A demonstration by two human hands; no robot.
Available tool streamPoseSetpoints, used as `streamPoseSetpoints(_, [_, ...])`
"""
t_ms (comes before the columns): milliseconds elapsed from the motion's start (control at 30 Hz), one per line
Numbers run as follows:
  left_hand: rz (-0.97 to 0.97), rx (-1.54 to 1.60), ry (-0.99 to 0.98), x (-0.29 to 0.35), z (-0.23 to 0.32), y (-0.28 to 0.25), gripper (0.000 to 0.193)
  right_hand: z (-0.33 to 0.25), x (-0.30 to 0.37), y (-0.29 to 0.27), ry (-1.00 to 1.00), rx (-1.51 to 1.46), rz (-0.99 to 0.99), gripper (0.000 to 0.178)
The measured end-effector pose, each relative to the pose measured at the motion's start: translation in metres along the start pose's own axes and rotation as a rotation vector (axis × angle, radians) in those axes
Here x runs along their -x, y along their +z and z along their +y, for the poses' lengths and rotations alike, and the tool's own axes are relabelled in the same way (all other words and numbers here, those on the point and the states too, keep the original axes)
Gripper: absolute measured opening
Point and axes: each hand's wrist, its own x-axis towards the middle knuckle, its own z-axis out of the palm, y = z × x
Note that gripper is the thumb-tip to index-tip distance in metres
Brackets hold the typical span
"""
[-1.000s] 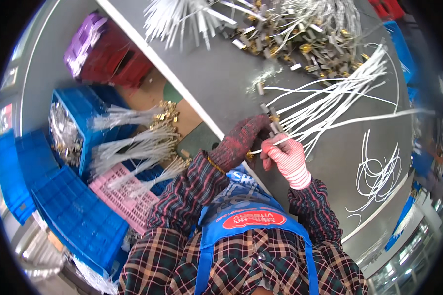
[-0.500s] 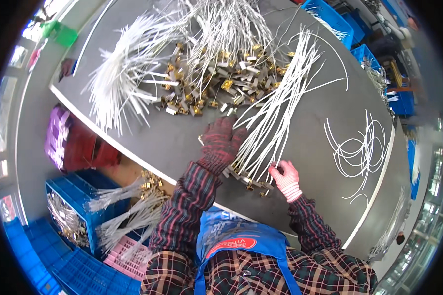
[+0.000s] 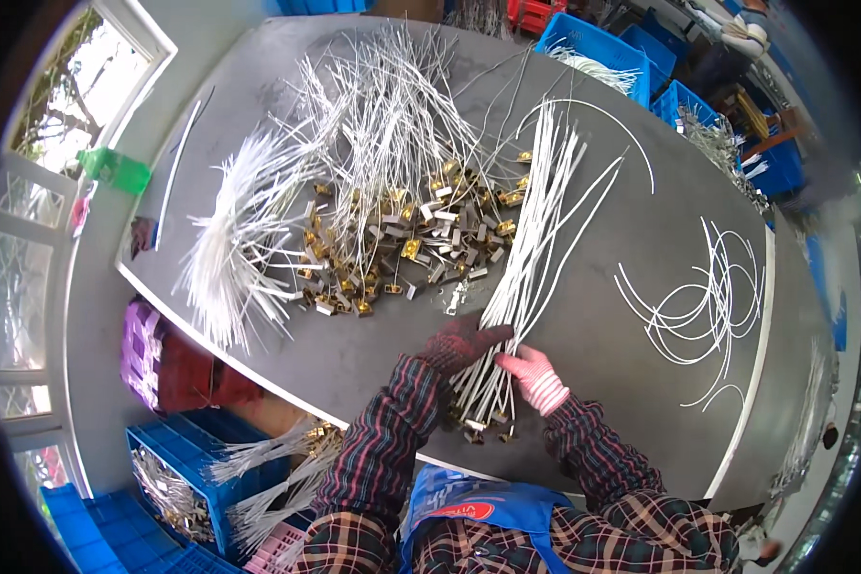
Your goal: The person threads sleeves onto the wires of metal components by hand and gathers the assembled parts together.
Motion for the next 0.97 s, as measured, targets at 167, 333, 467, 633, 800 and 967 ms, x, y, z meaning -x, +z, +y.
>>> streamPoseSetpoints(167, [0.074, -0.14, -0.078, 0.013, 0.008, 0.024, 0.063, 0.02, 0.014, 0.027, -0.27, 0.654, 0.254, 0.039])
streamPoseSetpoints(333, [0.163, -0.167, -0.19, 0.025, 0.025, 0.026, 0.058, 0.006, 0.03, 0.034, -0.188, 0.794, 0.138, 0.045])
streamPoseSetpoints(467, [0.105, -0.048, -0.135, 0.036, 0.013, 0.006, 0.045, -0.024, 0.03, 0.006, -0.227, 0.846, -0.223, 0.053])
streamPoseSetpoints(633, [-0.001, -0.012, -0.065, 0.073, -0.009, 0.005, 0.045, -0.038, -0.015, -0.008, -0.093, -0.23, -0.228, 0.072])
streamPoseSetpoints(800, [-0.122, -0.135, -0.013, 0.116, -0.044, 0.0, 0.045, -0.043, -0.031, 0.01, -0.293, -0.543, -0.215, 0.075])
streamPoseSetpoints(967, [-0.125, -0.284, -0.008, 0.172, -0.035, -0.018, 0.047, -0.059, -0.017, 0.022, -0.229, -0.739, -0.449, 0.066])
